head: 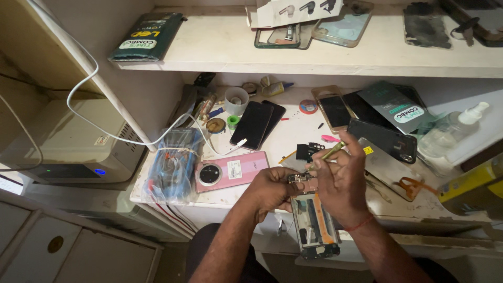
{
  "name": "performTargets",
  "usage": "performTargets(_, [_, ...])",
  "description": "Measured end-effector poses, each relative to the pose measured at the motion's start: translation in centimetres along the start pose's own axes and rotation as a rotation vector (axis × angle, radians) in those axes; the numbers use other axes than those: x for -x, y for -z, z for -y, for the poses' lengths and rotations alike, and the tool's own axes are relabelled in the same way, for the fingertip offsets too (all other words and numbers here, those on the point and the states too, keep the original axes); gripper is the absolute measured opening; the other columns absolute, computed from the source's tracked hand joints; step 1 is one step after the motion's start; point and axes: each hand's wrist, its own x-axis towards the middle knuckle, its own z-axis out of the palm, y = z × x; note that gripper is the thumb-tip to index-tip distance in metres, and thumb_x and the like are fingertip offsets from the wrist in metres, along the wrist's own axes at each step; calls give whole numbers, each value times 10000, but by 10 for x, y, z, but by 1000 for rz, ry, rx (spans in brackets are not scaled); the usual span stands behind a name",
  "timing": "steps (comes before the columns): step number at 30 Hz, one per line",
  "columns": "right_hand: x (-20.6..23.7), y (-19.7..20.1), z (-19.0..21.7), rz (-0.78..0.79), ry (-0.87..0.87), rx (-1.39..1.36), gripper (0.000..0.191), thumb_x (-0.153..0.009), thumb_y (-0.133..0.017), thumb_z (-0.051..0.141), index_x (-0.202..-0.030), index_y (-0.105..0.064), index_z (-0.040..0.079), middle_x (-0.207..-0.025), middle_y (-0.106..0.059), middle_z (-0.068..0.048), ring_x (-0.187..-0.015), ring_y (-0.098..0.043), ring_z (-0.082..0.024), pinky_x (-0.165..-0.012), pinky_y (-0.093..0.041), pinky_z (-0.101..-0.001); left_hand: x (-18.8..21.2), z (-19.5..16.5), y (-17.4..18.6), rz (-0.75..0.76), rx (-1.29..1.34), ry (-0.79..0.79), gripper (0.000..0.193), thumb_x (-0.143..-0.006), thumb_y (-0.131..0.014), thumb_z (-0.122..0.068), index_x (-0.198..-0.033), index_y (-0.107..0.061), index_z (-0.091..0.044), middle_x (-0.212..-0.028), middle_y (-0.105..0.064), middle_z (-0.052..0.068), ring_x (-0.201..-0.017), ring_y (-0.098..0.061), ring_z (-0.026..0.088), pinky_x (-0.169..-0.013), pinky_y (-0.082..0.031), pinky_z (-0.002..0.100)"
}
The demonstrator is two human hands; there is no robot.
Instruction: The person disassembles a smartphone at a cluttered repair workbench, removing internal components by hand and using a screwdriver to unscrew and pry parts from the phone chassis, handling small components and a replacement part among other phones and tools on the desk.
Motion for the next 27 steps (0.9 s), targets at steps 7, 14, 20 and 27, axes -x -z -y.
performTargets(7, [-5,10,23,51,-79,284,654,-847,-792,70,-1392,-429,57,-899,-721,-150,-837,-774,-208,-708,-629,-309,-1,2,0,-1,-47,-9,197,-881,-758,-113,-1058,-739,-29,-851,-748,66,-637,-670,93,-506,-560,220])
performTargets(14, [-20,19,45,90,-7,224,460,-940,-685,85,-1352,-485,38,-1022,-766,-125,-915,-793,-198,-740,-633,-308,-2,3,-1,-10,-26,-41,228,-884,-751,-91,-1093,-727,-2,-842,-747,90,-628,-688,124,-507,-572,241])
performTargets(20, [-34,26,63,247,-202,348,380,-890,-726,135,-1253,-635,71,-953,-776,-132,-862,-809,-189,-628,-623,-311,0,1,-2,-33,-43,-14,259,-871,-757,-75,-1110,-729,21,-841,-759,107,-623,-694,138,-504,-572,251])
performTargets(27, [-40,29,69,326,-143,182,411,-927,-619,53,-1338,-601,65,-1035,-777,-153,-967,-796,-200,-746,-646,-297,0,-1,-4,-39,-51,-7,265,-882,-751,-86,-1124,-719,17,-875,-759,120,-657,-712,145,-532,-598,262])
